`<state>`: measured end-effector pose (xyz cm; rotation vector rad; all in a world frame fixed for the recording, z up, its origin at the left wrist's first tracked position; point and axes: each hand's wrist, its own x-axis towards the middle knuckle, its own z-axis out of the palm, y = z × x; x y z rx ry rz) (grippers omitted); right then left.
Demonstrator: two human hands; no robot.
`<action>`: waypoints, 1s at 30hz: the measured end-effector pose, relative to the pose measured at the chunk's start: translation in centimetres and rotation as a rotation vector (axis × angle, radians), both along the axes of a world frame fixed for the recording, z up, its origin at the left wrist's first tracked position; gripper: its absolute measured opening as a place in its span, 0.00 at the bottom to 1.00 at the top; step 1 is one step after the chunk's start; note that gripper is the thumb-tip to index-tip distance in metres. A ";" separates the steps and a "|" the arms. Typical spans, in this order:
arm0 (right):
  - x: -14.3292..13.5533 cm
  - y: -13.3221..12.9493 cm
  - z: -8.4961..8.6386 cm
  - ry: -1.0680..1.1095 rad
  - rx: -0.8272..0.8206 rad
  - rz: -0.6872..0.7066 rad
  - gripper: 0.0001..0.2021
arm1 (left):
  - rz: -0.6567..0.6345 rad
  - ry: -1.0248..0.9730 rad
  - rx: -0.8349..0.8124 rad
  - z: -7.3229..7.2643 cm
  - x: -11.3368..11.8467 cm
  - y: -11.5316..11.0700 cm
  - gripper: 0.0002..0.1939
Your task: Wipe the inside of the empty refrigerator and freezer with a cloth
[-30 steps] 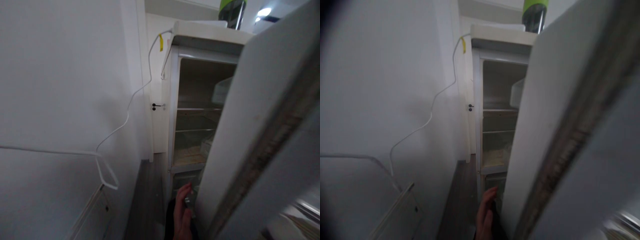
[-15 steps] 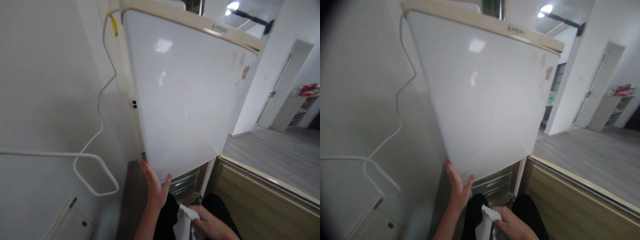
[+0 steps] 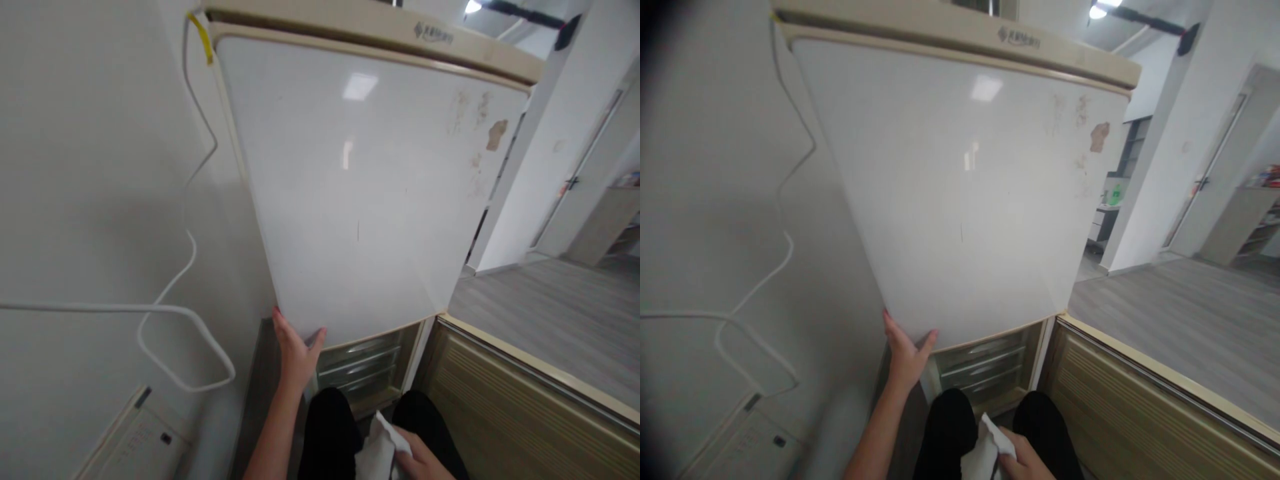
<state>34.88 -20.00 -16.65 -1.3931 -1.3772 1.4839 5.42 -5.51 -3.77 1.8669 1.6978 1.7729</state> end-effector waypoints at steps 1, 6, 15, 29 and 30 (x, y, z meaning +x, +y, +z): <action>-0.1 0.1 -0.7 0.070 -0.038 -0.045 0.46 | 0.029 0.018 0.021 0.0 0.0 0.2 0.65; -0.8 0.8 -3.0 0.731 -0.370 -0.323 0.36 | 0.069 0.089 0.033 -0.2 -0.5 0.8 0.69; 1.0 0.5 -3.9 1.071 -0.266 -0.589 0.32 | -0.314 0.277 -0.237 -5.1 7.7 -7.5 0.40; 1.7 -1.8 -2.8 0.620 -0.045 -0.517 0.34 | -0.872 0.087 -0.617 -7.7 16.2 -10.9 0.09; 1.7 -1.7 -2.8 0.573 -0.028 -0.493 0.33 | -0.843 0.049 -0.639 -7.7 16.1 -10.7 0.10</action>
